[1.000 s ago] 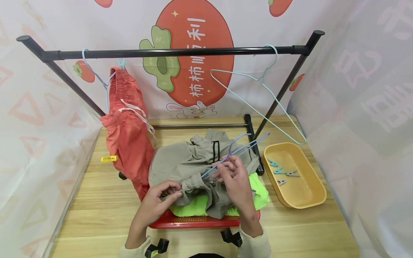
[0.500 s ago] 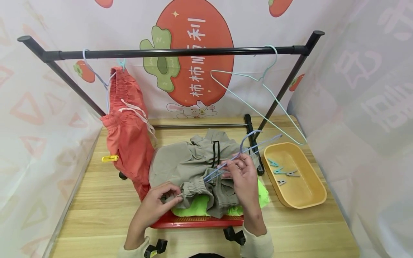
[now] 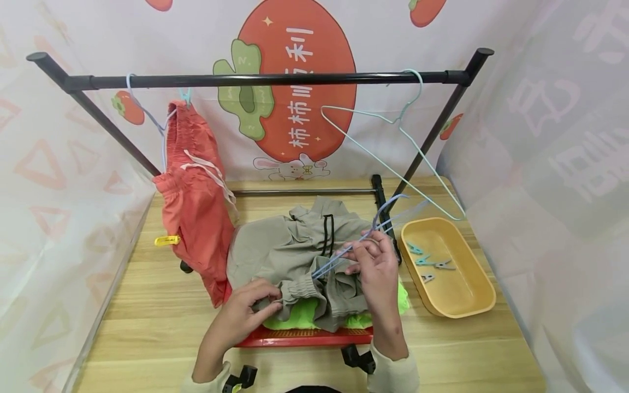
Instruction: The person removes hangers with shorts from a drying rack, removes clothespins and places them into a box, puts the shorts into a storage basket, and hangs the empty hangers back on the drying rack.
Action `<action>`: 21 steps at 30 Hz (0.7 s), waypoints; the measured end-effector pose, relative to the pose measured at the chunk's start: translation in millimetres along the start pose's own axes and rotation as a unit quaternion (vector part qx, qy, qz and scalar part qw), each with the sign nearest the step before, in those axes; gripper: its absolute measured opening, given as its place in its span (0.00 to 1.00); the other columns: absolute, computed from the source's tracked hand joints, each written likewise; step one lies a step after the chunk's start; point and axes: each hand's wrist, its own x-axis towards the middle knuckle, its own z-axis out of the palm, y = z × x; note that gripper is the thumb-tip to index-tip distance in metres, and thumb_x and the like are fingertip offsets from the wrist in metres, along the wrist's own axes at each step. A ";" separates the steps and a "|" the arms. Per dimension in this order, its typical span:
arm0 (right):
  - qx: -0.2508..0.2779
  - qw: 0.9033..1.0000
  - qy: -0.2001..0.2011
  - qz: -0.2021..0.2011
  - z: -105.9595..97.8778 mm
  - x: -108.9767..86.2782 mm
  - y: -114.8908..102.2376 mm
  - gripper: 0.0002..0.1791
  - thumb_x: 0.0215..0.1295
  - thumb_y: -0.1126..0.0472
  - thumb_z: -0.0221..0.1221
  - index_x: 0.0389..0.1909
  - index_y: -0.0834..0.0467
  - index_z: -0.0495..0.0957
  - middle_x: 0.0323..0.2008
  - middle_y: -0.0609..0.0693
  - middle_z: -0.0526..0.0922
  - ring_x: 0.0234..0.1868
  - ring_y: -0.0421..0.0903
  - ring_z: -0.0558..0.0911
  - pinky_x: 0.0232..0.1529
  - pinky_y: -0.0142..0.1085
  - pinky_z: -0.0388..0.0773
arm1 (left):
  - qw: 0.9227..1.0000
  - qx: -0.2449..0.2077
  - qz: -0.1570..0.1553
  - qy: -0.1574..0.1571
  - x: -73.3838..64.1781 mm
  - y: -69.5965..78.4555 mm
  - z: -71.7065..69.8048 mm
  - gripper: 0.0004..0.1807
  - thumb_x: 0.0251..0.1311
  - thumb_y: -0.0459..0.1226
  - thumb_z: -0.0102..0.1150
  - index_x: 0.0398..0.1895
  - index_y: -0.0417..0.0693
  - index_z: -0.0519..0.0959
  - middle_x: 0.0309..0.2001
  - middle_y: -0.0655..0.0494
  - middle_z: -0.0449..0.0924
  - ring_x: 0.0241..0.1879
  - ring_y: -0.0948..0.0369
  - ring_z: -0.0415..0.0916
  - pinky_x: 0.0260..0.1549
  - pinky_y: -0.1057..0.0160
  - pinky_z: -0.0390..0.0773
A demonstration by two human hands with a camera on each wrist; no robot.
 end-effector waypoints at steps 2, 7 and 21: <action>-0.027 1.000 -0.009 0.004 1.2 1.1 0.5 0.11 0.77 0.70 0.55 0.55 0.67 0.69 0.37 0.60 0.86 0.34 0.47 0.88 0.24 0.34 0.82 | 1.000 0.010 0.008 0.003 -0.4 0.8 0.1 0.07 0.63 0.35 0.72 0.39 0.57 0.84 0.41 0.70 0.79 0.38 0.69 0.76 0.38 0.63 0.79; -0.116 0.990 -0.072 0.017 8.2 1.3 1.1 0.12 0.78 0.68 0.55 0.57 0.67 0.73 0.41 0.65 0.85 0.34 0.48 0.88 0.30 0.37 0.84 | 0.999 0.014 0.031 0.015 -1.7 2.5 1.3 0.08 0.62 0.33 0.72 0.39 0.56 0.84 0.39 0.69 0.79 0.35 0.70 0.75 0.35 0.66 0.77; -0.145 0.968 -0.196 0.057 24.7 -8.5 1.4 0.12 0.77 0.67 0.56 0.54 0.71 0.72 0.44 0.65 0.85 0.38 0.54 0.88 0.38 0.40 0.85 | 0.999 0.001 0.040 0.013 -4.0 3.9 -3.7 0.08 0.62 0.33 0.72 0.38 0.55 0.83 0.38 0.68 0.78 0.34 0.69 0.73 0.35 0.69 0.76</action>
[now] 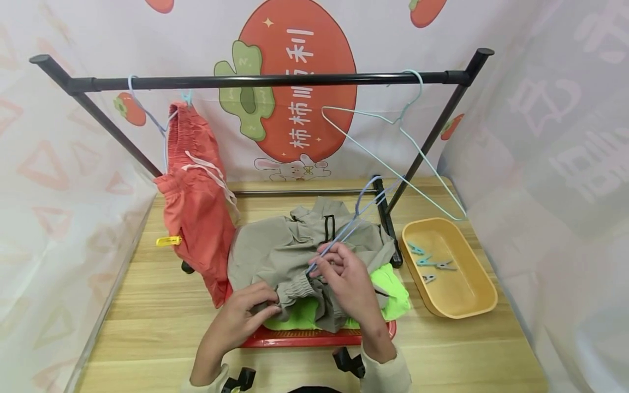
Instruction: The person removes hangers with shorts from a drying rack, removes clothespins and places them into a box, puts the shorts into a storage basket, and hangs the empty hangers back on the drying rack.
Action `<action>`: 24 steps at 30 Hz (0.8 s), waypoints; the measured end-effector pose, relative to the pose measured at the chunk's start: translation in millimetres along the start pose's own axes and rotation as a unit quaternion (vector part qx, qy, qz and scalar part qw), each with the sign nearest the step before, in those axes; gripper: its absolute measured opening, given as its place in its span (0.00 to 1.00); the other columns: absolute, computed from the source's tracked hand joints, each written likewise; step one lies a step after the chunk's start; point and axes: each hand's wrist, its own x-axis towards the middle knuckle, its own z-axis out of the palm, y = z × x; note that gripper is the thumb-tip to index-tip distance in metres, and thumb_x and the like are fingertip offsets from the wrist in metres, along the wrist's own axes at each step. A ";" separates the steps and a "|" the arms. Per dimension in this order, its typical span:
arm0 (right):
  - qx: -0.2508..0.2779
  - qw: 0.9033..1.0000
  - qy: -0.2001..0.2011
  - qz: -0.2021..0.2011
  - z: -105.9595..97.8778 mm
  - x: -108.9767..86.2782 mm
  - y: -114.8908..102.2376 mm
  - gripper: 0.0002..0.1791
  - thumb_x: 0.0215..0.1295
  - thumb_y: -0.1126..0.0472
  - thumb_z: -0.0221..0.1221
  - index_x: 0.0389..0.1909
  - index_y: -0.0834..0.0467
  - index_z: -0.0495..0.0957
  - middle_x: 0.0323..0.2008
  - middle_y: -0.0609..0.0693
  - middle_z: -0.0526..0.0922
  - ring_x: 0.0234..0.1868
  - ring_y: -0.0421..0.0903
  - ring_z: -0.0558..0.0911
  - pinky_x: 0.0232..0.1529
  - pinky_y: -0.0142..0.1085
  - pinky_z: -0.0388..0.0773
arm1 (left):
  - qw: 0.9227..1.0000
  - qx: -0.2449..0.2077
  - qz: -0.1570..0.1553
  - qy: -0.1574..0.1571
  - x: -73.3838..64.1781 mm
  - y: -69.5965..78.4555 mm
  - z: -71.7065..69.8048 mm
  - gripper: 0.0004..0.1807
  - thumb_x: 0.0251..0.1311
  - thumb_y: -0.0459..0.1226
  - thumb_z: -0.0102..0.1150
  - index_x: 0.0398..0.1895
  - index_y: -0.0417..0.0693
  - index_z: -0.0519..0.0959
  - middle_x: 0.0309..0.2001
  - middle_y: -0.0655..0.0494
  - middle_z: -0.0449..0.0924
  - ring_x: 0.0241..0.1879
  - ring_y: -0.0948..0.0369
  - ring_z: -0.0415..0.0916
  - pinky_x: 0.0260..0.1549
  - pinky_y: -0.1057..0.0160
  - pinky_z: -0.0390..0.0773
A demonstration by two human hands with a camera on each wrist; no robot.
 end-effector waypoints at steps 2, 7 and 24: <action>-0.003 1.000 -0.013 -0.003 1.8 0.5 -0.4 0.12 0.78 0.67 0.56 0.53 0.71 0.72 0.44 0.66 0.85 0.38 0.57 0.88 0.39 0.43 0.85 | 1.000 -0.001 -0.007 -0.002 -2.4 -0.6 -2.4 0.09 0.62 0.32 0.72 0.38 0.57 0.83 0.38 0.69 0.77 0.33 0.69 0.72 0.34 0.69 0.75; -0.014 0.999 -0.031 -0.005 7.2 2.3 -2.7 0.12 0.77 0.67 0.57 0.55 0.67 0.73 0.42 0.63 0.86 0.39 0.59 0.87 0.39 0.46 0.85 | 1.000 -0.003 -0.008 -0.003 -5.3 -0.9 -3.4 0.08 0.62 0.34 0.72 0.37 0.57 0.83 0.37 0.70 0.77 0.32 0.69 0.72 0.32 0.70 0.75; -0.053 0.997 -0.063 -0.003 18.1 0.8 -3.6 0.19 0.76 0.64 0.59 0.64 0.61 0.72 0.49 0.53 0.84 0.49 0.48 0.85 0.51 0.39 0.82 | 1.000 -0.003 0.021 -0.001 0.6 1.6 6.7 0.04 0.70 0.42 0.65 0.36 0.55 0.82 0.37 0.69 0.77 0.33 0.71 0.71 0.33 0.74 0.73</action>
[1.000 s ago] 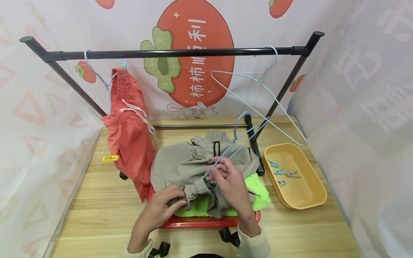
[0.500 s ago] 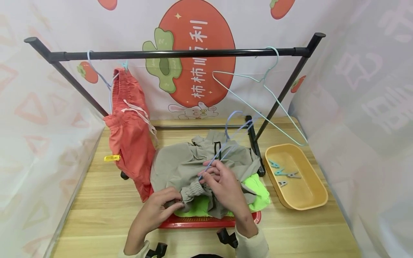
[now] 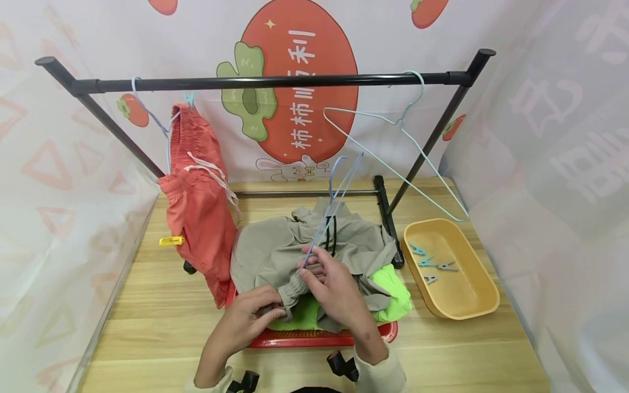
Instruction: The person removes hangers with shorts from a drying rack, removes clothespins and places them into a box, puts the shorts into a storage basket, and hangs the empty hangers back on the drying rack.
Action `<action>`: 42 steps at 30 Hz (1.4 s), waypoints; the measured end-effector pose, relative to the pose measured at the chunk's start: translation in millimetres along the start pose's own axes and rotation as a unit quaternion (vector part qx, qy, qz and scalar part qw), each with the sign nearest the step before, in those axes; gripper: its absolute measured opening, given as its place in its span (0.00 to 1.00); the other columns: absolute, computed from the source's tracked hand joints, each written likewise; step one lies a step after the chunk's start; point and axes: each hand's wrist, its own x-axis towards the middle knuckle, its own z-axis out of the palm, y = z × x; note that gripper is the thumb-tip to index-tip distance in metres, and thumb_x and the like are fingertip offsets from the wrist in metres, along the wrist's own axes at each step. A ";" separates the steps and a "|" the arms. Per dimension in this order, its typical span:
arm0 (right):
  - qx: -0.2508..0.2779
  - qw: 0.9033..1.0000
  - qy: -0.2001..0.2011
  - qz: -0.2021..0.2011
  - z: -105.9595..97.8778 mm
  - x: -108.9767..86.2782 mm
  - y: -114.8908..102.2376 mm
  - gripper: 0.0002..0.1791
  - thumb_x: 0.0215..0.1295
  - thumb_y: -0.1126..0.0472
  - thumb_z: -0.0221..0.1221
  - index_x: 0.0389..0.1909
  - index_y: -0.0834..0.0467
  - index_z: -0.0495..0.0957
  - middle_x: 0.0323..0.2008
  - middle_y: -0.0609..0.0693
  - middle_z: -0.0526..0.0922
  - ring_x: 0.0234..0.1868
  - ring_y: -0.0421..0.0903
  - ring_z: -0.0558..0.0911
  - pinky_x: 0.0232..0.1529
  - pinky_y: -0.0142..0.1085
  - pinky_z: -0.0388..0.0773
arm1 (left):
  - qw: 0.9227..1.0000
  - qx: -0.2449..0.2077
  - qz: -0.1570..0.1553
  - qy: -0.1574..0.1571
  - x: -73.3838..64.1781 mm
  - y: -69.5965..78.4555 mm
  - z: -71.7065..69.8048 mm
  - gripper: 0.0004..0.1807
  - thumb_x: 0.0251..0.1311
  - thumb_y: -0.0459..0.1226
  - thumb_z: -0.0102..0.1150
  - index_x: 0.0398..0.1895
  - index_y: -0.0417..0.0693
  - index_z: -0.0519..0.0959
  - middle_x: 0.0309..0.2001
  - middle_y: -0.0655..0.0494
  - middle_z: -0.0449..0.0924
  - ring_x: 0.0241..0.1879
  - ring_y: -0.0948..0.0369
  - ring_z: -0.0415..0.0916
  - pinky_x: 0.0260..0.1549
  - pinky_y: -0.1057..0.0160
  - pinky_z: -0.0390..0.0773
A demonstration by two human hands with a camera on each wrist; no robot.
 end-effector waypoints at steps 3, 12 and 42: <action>-0.005 1.000 -0.004 -0.002 0.6 -0.3 1.2 0.15 0.78 0.62 0.57 0.61 0.61 0.72 0.50 0.54 0.84 0.52 0.49 0.84 0.53 0.39 0.81 | 1.000 -0.001 -0.001 -0.003 0.0 -0.4 1.8 0.05 0.69 0.43 0.65 0.36 0.56 0.82 0.36 0.70 0.77 0.32 0.71 0.71 0.33 0.73 0.73; -0.058 0.997 0.030 -0.039 -1.9 2.2 5.7 0.04 0.79 0.62 0.56 0.47 0.59 0.76 0.41 0.51 0.87 0.45 0.46 0.85 0.32 0.32 0.75 | 0.999 0.001 -0.028 -0.030 1.2 0.6 1.7 0.06 0.64 0.36 0.70 0.34 0.56 0.81 0.33 0.70 0.73 0.29 0.72 0.66 0.30 0.73 0.71; -0.061 0.994 0.037 -0.085 -55.4 3.1 -16.8 0.15 0.82 0.69 0.47 0.61 0.66 0.76 0.26 0.52 0.75 0.25 0.48 0.75 0.24 0.37 0.76 | 0.982 0.020 -0.113 -0.153 0.1 2.2 -2.3 0.13 0.71 0.38 0.64 0.28 0.61 0.73 0.27 0.71 0.67 0.28 0.68 0.65 0.29 0.69 0.68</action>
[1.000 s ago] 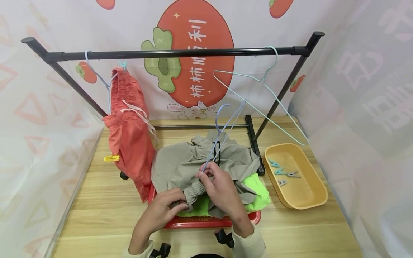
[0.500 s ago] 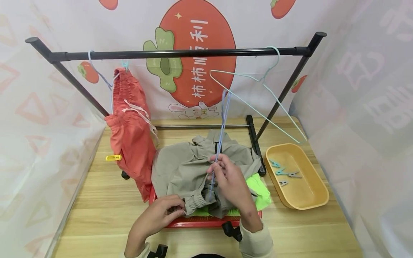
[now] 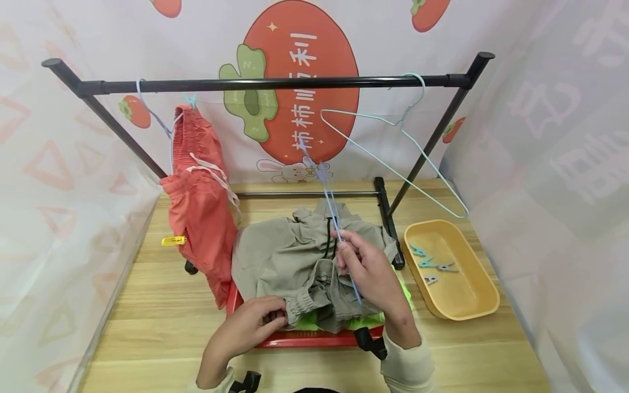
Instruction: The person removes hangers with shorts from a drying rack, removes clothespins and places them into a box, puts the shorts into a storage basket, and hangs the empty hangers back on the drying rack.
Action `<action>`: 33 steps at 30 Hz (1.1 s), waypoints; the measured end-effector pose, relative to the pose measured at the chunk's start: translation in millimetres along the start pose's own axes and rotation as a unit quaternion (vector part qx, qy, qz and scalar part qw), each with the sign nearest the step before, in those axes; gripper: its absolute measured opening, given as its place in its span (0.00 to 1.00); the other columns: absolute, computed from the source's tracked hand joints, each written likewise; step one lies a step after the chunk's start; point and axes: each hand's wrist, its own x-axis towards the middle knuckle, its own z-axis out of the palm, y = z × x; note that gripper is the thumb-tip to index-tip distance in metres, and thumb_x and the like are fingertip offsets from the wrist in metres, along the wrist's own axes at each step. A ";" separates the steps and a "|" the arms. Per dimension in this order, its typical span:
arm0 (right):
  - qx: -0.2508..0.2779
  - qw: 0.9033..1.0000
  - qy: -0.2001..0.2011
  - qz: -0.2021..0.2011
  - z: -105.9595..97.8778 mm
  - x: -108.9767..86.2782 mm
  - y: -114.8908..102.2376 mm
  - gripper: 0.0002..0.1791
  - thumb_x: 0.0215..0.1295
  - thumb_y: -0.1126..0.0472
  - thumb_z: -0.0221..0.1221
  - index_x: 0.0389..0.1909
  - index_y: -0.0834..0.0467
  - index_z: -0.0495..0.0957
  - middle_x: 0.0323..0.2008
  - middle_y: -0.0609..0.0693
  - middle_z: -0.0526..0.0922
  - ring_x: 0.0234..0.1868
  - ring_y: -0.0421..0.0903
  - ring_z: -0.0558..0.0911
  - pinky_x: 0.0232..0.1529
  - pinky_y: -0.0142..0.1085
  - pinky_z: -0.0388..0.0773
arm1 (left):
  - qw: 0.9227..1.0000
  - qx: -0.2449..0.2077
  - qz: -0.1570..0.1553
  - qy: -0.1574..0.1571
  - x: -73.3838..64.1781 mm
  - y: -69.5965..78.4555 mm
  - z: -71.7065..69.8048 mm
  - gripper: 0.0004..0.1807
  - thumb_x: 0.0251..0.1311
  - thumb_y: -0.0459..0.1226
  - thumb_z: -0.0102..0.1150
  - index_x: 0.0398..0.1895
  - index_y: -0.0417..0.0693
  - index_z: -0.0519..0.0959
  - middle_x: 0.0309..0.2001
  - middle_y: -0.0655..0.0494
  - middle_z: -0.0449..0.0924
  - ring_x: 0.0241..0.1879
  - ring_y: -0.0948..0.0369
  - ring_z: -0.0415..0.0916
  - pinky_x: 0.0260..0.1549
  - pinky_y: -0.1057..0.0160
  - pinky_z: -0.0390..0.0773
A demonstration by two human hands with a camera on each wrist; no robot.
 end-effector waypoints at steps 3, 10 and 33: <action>-0.003 1.000 0.004 -0.023 -5.0 3.2 -2.3 0.14 0.81 0.70 0.47 0.59 0.65 0.77 0.27 0.52 0.74 0.23 0.47 0.73 0.23 0.37 0.75 | 1.000 -0.001 -0.006 -0.002 -1.1 0.2 -3.3 0.12 0.71 0.39 0.64 0.29 0.61 0.73 0.27 0.70 0.67 0.27 0.68 0.66 0.29 0.68 0.69; -0.007 0.998 0.040 -0.057 -18.3 11.8 -9.5 0.16 0.81 0.72 0.46 0.60 0.65 0.77 0.27 0.53 0.74 0.19 0.45 0.69 0.17 0.33 0.68 | 0.999 -0.013 -0.010 0.051 -10.7 -3.2 -16.1 0.02 0.71 0.40 0.64 0.43 0.58 0.83 0.35 0.72 0.77 0.31 0.70 0.72 0.33 0.65 0.77; 0.071 0.992 0.044 -0.094 -38.0 33.9 -14.5 0.15 0.81 0.71 0.45 0.59 0.69 0.76 0.26 0.56 0.72 0.19 0.45 0.68 0.17 0.35 0.64 | 0.833 -0.075 0.204 0.509 -18.5 33.5 -82.5 0.03 0.62 0.20 0.61 0.33 0.22 0.81 0.31 0.39 0.80 0.32 0.61 0.74 0.37 0.73 0.75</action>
